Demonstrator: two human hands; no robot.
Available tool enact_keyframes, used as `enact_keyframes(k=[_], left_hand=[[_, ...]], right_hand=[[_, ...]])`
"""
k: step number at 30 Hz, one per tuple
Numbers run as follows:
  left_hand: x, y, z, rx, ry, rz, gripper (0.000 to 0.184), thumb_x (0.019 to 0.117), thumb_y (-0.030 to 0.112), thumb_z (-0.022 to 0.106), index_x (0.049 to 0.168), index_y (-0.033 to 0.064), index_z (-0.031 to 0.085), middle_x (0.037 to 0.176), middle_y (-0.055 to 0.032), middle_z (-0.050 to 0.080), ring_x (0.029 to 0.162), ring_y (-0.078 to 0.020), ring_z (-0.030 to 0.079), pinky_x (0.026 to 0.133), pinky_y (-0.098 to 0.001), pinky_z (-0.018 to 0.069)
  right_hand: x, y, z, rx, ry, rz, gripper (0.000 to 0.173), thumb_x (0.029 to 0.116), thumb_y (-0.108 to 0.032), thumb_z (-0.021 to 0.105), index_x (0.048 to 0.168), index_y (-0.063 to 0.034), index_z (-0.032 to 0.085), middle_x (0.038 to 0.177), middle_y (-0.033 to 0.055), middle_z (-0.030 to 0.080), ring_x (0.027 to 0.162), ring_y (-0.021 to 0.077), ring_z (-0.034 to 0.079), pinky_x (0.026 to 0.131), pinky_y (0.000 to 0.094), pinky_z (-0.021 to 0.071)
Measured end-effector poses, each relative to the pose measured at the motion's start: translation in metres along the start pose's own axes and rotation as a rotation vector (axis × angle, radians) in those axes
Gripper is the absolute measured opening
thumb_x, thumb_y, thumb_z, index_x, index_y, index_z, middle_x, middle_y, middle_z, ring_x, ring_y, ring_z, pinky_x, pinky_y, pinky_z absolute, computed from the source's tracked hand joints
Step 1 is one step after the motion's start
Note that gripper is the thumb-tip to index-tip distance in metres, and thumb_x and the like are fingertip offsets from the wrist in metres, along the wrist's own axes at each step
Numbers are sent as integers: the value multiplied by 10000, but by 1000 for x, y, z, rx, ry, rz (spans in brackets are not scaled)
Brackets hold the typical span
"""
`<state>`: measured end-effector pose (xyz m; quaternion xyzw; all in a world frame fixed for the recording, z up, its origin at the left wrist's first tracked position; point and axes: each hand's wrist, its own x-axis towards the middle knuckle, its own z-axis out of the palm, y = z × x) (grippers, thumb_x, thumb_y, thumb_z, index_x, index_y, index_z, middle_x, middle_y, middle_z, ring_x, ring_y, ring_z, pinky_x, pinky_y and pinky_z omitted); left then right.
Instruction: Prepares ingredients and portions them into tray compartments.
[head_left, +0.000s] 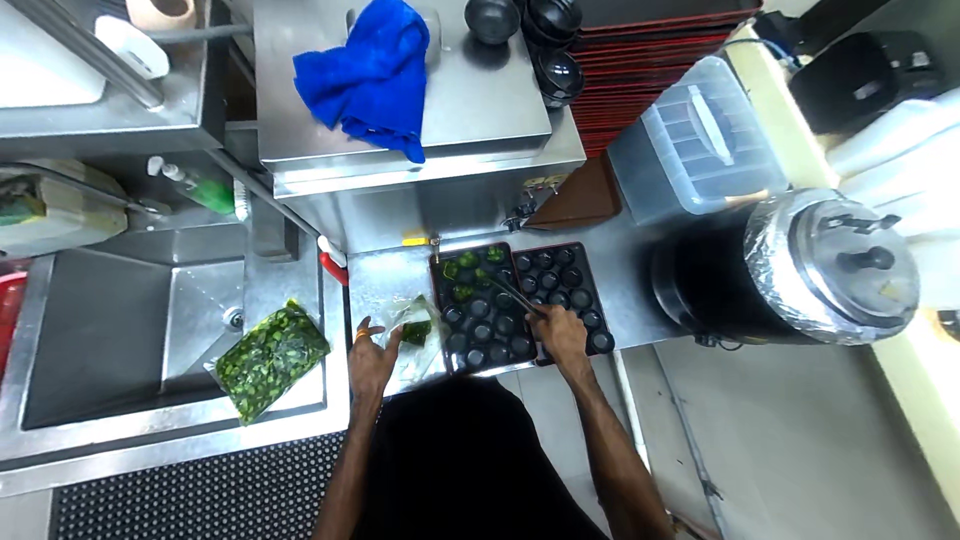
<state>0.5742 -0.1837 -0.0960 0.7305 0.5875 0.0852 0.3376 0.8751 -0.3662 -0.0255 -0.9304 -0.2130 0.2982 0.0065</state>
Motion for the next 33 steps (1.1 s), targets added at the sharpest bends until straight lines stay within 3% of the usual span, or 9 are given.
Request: enact_keyframes(k=[9,17,20,24,28,33], left_hand=[[-1,5,0,-2,-17,8,748,951,525,654,1490,39,475,1166,-100,727,779,-265,686,768,-508,558],[-3,4,4,-6,13,23,731,951,527,653,1472,39,496,1147,-90,736,751,-240,684,740,-485,566],[-6,6,4,-36,104,63,694,937,482,694,1444,37,528,1137,-76,743,702,-214,659,700,-460,551],[-8,6,5,-82,200,99,654,907,427,757,1396,31,578,1128,-72,755,751,-215,675,727,-453,546],[-10,9,8,-69,231,174,515,914,364,758,1309,53,651,1098,-48,769,706,-166,667,654,-397,530],[-18,13,10,-111,231,315,453,890,287,764,1271,55,682,1076,-16,778,615,-90,608,571,-324,484]], right_hand=[[11,-3,19,-41,-15,13,355,1023,-433,568,1298,-263,716,1203,110,741,1143,336,690,955,575,530],[-8,2,-7,-18,18,-23,339,1025,-435,565,1292,-302,727,1170,92,755,1109,338,700,924,591,532],[-23,5,-19,92,19,-120,326,1018,-450,601,1271,-303,746,1138,64,768,1083,312,708,933,589,527],[-51,-7,-24,101,-154,-344,353,991,-484,628,1263,-296,751,1127,49,768,1069,287,711,934,592,537],[-70,-50,15,-113,-274,-396,386,997,-459,607,1290,-232,715,1165,149,737,1103,386,691,920,631,539],[-81,-101,58,-315,-332,-354,348,1042,-235,541,1300,-19,630,1227,261,672,1123,461,661,901,620,537]])
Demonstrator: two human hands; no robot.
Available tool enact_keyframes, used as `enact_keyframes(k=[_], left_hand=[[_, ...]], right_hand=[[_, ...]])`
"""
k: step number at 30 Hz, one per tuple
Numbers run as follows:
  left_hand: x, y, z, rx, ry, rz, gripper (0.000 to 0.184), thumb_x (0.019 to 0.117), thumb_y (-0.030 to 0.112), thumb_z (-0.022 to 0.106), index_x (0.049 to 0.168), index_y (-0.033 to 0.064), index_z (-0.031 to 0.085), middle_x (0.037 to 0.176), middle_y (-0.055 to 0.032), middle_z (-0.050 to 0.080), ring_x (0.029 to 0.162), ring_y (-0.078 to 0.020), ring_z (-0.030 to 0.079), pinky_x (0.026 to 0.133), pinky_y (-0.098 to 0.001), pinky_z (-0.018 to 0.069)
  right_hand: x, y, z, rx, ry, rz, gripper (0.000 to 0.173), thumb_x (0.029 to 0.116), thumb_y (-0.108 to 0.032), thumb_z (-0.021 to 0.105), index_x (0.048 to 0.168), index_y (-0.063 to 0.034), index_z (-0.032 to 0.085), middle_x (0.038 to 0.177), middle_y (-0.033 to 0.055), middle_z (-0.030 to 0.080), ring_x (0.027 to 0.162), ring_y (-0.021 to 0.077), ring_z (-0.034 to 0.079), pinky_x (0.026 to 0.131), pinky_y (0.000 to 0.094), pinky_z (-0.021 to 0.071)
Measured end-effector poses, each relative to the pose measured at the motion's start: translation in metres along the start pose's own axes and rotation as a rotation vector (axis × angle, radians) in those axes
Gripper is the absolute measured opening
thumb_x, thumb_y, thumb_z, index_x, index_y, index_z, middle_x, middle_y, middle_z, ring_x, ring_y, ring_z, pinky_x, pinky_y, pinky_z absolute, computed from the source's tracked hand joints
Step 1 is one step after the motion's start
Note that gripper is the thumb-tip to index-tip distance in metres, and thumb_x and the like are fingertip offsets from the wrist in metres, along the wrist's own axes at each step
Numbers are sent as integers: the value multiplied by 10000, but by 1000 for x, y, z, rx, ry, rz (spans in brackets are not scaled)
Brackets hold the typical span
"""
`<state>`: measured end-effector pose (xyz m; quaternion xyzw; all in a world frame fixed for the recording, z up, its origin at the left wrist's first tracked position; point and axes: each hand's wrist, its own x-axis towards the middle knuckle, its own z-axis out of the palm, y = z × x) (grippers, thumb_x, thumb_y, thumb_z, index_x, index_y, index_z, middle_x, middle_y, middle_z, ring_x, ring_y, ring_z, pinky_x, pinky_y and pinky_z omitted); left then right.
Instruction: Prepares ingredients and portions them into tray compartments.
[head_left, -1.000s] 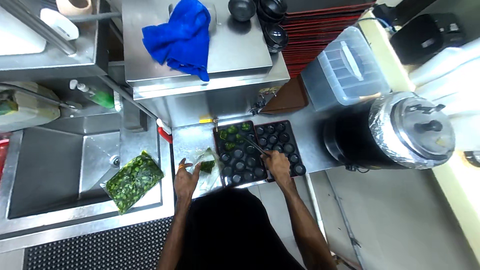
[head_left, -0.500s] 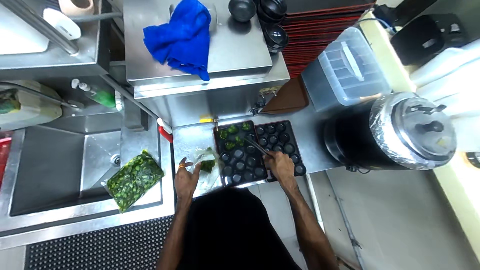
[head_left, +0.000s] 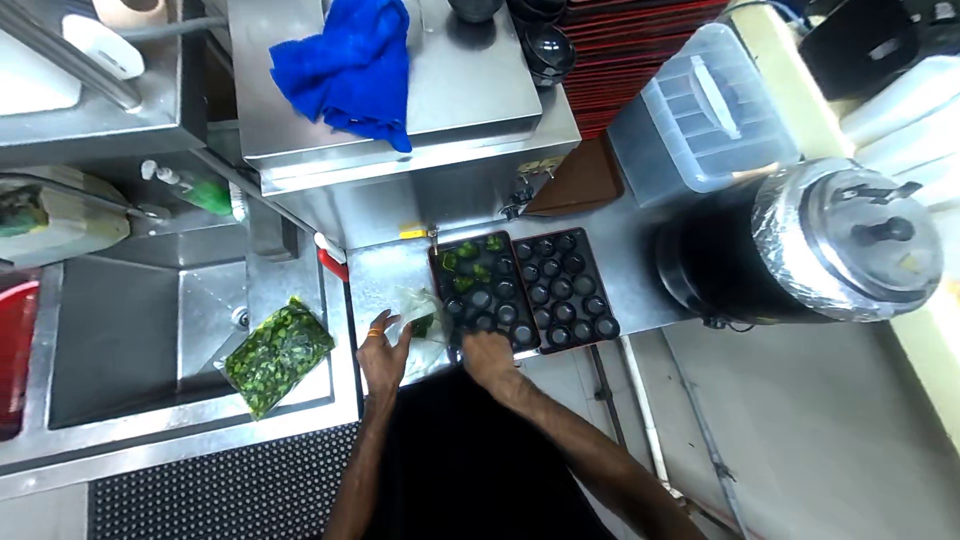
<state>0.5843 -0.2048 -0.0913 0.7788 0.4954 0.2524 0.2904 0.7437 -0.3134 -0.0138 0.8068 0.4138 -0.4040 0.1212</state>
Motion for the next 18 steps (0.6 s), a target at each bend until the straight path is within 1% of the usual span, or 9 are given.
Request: enact_keyframes(k=[2,5,8,10,13,15,18], left_hand=[[-3,-2,-2,-24,-5,57,452,879,274,769,1264,51,692,1081,-17,780,604,-79,601,554,-307,478],[-7,-5,-8,-38,-1,71,427,883,263,772,1254,62,703,1086,-12,781,609,-62,597,560,-285,469],[-5,-6,-15,-59,12,50,417,885,237,779,1248,47,698,1086,-27,779,603,-57,590,551,-275,465],[-4,-7,-17,-47,28,33,415,887,239,781,1246,48,697,1087,-29,778,613,-61,595,560,-277,468],[-2,-3,-14,-30,51,30,409,880,230,782,1235,43,701,1066,-25,781,594,-56,580,555,-279,460],[-1,1,-13,-27,60,25,423,874,230,791,1243,44,697,1064,-17,782,578,-49,561,543,-277,445],[0,3,-11,1,59,-10,452,876,250,789,1268,50,685,1071,-5,781,587,-56,568,549,-289,449]], right_hand=[[2,-11,5,-48,5,-1,329,1023,-142,539,1308,5,611,1258,274,647,1096,466,665,867,610,548],[11,-11,16,-69,54,-2,341,1014,-47,496,1337,-3,598,1277,282,630,1050,468,677,817,599,563],[22,1,16,-35,95,-16,316,1024,-35,463,1286,-18,639,1237,266,663,1071,468,672,843,605,551],[24,5,11,-46,88,-11,290,1024,-51,467,1240,-29,659,1190,248,688,1074,449,679,849,595,549],[23,8,1,-55,56,4,271,1027,-78,473,1206,-42,672,1175,233,696,1086,433,677,864,590,542],[22,14,0,-29,67,19,271,1047,-163,480,1192,-66,687,1172,221,703,1099,427,675,879,594,536],[15,29,-5,55,88,30,318,1051,-312,521,1246,-148,709,1180,187,720,1120,401,679,909,598,532]])
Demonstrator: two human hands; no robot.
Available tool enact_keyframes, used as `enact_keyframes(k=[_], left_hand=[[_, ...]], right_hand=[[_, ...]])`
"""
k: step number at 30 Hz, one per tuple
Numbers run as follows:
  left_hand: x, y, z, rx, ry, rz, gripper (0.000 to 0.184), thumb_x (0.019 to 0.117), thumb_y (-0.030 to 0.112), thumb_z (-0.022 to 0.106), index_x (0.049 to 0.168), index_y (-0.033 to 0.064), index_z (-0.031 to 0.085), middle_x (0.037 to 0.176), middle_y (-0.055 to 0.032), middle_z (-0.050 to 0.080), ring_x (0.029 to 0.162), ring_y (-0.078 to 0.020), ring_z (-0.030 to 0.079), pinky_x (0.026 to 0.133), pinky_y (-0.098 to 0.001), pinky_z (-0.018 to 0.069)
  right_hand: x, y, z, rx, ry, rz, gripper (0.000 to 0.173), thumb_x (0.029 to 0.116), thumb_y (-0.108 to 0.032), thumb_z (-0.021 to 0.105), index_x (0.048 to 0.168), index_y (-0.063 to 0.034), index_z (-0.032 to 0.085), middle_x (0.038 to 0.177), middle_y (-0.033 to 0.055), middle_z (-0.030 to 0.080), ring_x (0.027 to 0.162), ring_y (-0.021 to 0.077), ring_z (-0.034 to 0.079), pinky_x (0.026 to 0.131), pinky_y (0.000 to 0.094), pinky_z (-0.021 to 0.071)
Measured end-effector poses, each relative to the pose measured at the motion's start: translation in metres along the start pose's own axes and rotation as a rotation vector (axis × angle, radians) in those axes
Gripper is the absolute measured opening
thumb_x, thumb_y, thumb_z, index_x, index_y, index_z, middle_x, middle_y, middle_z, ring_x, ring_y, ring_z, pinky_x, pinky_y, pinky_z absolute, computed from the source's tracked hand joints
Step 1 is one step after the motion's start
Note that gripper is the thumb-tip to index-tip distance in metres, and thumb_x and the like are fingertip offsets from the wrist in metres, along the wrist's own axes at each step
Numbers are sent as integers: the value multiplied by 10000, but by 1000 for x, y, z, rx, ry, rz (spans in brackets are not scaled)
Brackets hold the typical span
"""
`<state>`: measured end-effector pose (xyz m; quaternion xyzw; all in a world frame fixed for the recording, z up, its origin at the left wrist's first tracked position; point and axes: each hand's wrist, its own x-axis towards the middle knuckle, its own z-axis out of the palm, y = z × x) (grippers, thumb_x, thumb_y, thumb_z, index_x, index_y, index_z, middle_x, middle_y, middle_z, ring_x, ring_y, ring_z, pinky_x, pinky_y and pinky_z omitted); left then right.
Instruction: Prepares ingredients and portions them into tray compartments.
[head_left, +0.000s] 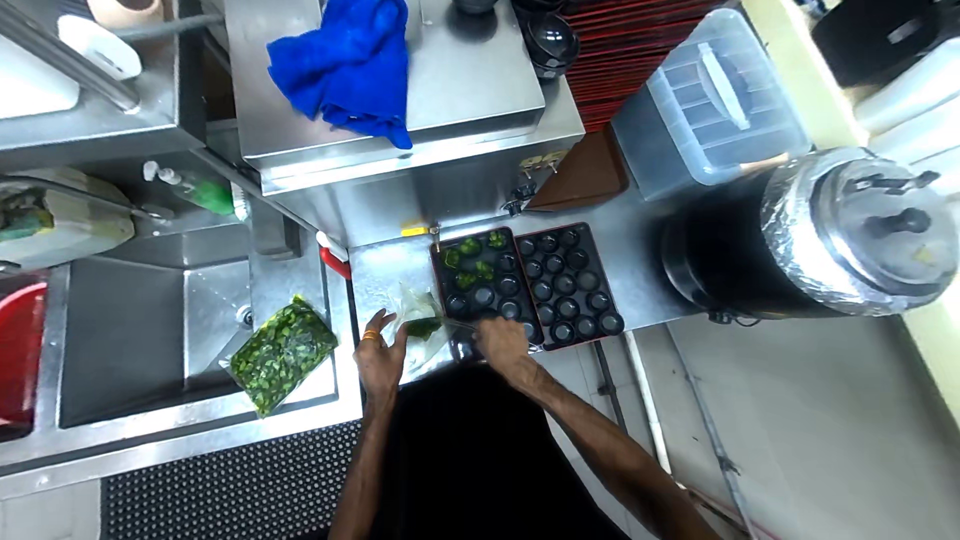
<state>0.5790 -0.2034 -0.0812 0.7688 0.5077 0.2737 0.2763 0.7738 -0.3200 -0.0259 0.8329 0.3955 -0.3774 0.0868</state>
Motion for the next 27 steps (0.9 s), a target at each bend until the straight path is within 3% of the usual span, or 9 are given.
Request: enact_keyframes(k=[3,6,12,17,24,27], left_hand=[[3,-2,3,27,-5,-37,474,893,272,774,1295,43,668,1087,-20,778,616,-85,601,571,-313,474],[11,-4,4,50,-37,-85,497,914,322,749,1322,55,652,1113,-22,772,651,-102,621,603,-336,492],[20,-15,1,70,-78,-132,563,917,360,739,1370,51,613,1143,-22,765,677,-128,637,633,-365,506],[19,-20,-2,69,-125,-156,623,929,387,722,1418,36,564,1178,-43,750,671,-146,630,644,-385,511],[19,-17,-3,46,-166,-164,656,935,407,721,1443,38,535,1215,-49,734,651,-125,614,620,-353,508],[19,-16,-6,54,-176,-163,670,934,412,721,1451,34,524,1225,-50,730,637,-120,606,611,-345,502]], right_hand=[[-11,19,-4,122,14,-43,328,1025,-385,570,1291,-270,723,1182,117,741,1120,348,687,943,579,527],[-18,35,-6,215,20,-104,297,1004,-404,602,1248,-320,748,1125,60,765,1077,300,707,924,572,536],[-36,72,-18,430,38,-155,278,973,-421,668,1198,-304,782,1069,-16,785,1039,199,725,946,554,542],[-35,114,-31,592,126,-68,263,980,-371,690,1185,-240,792,982,-65,796,932,103,741,916,481,577],[6,155,-37,483,261,217,276,1002,-366,664,1202,-220,786,1059,5,796,1052,270,728,962,617,507],[18,152,-38,406,257,334,287,998,-409,657,1213,-261,777,1101,39,784,1083,315,709,947,614,503]])
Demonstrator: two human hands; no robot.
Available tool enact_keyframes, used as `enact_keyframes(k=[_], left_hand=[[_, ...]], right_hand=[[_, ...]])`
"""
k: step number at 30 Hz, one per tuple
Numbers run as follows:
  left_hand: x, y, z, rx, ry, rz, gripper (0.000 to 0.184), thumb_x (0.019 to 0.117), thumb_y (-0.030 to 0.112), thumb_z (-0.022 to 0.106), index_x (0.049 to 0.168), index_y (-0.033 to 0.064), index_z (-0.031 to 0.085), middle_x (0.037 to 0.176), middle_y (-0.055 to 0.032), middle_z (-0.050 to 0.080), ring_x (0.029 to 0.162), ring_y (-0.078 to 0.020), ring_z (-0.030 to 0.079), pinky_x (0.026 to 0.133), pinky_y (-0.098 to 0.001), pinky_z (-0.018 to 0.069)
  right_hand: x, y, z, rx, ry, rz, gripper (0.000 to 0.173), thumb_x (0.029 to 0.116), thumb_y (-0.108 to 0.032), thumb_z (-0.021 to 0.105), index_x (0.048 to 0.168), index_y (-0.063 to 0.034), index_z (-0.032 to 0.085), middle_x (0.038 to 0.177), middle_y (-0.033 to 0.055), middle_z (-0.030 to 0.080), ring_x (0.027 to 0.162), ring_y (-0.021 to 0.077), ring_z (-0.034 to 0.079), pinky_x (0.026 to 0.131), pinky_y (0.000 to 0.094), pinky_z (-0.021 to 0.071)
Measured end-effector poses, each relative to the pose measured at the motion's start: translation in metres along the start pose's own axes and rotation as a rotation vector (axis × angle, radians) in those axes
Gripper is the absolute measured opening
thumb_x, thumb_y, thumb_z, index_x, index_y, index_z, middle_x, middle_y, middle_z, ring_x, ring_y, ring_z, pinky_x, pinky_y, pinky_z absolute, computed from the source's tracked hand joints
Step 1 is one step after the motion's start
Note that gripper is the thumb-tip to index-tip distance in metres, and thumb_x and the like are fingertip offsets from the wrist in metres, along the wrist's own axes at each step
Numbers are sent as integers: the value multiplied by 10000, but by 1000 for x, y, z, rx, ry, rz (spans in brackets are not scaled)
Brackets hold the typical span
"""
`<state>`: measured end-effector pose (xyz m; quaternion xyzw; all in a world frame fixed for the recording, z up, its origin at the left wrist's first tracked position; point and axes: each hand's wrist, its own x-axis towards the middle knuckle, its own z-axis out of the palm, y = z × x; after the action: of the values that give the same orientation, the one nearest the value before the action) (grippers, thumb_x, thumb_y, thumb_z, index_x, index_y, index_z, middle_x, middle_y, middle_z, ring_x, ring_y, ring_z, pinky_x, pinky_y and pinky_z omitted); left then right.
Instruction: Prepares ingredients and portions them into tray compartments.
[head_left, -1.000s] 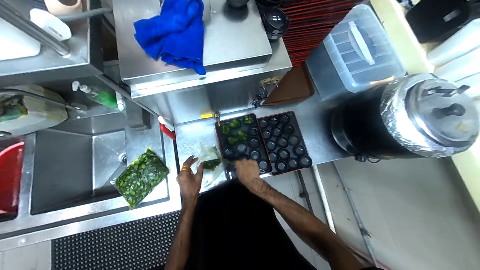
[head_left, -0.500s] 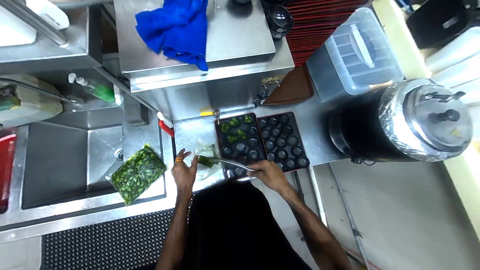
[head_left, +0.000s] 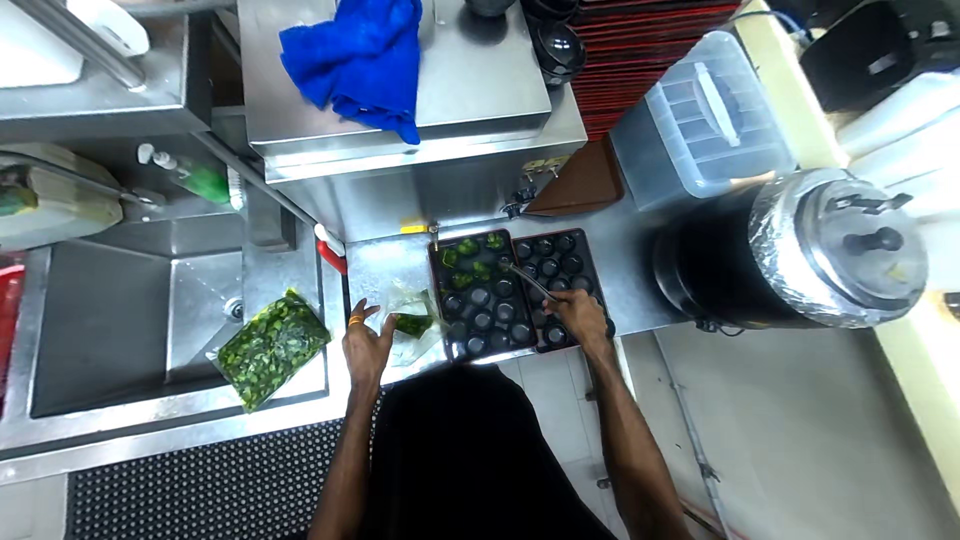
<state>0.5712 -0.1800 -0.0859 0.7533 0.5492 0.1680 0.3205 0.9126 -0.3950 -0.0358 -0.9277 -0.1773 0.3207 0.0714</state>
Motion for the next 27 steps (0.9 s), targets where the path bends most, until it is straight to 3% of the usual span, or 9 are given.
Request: enact_keyframes(k=[3,14,19,22,27], left_hand=[[-1,-1,-2,9,-1,2,686,931,424,722,1455,31,516,1220,-56,730,634,-121,603,613,-347,504],[-6,-3,1,-10,-7,-6,672,935,412,724,1450,32,520,1213,-50,729,627,-99,582,603,-321,487],[-5,-4,-2,-8,-9,-25,687,931,424,726,1456,35,515,1214,-43,731,630,-97,584,607,-327,486],[-6,-4,0,-6,-24,-12,665,938,417,715,1448,35,526,1222,-55,729,650,-120,614,625,-354,513],[-5,-3,2,-6,-21,-4,661,938,418,712,1448,41,525,1211,-42,732,638,-113,605,615,-346,508]], right_hand=[[4,-4,5,-77,31,41,364,967,-463,683,1266,-266,748,1186,143,740,1140,393,672,951,639,504],[2,-5,9,-163,54,82,312,1016,-413,610,1250,-257,746,1183,127,747,1141,374,684,954,615,515],[-26,-20,1,-98,61,-77,332,1022,-440,605,1269,-270,748,1133,105,765,1082,360,704,925,620,521],[-45,-39,9,-102,-29,-224,326,1033,-434,581,1262,-276,751,1118,53,776,1063,314,717,929,605,531],[-58,-74,40,-317,-108,-275,341,1048,-419,516,1283,-277,719,1145,135,748,1089,377,699,908,603,537]])
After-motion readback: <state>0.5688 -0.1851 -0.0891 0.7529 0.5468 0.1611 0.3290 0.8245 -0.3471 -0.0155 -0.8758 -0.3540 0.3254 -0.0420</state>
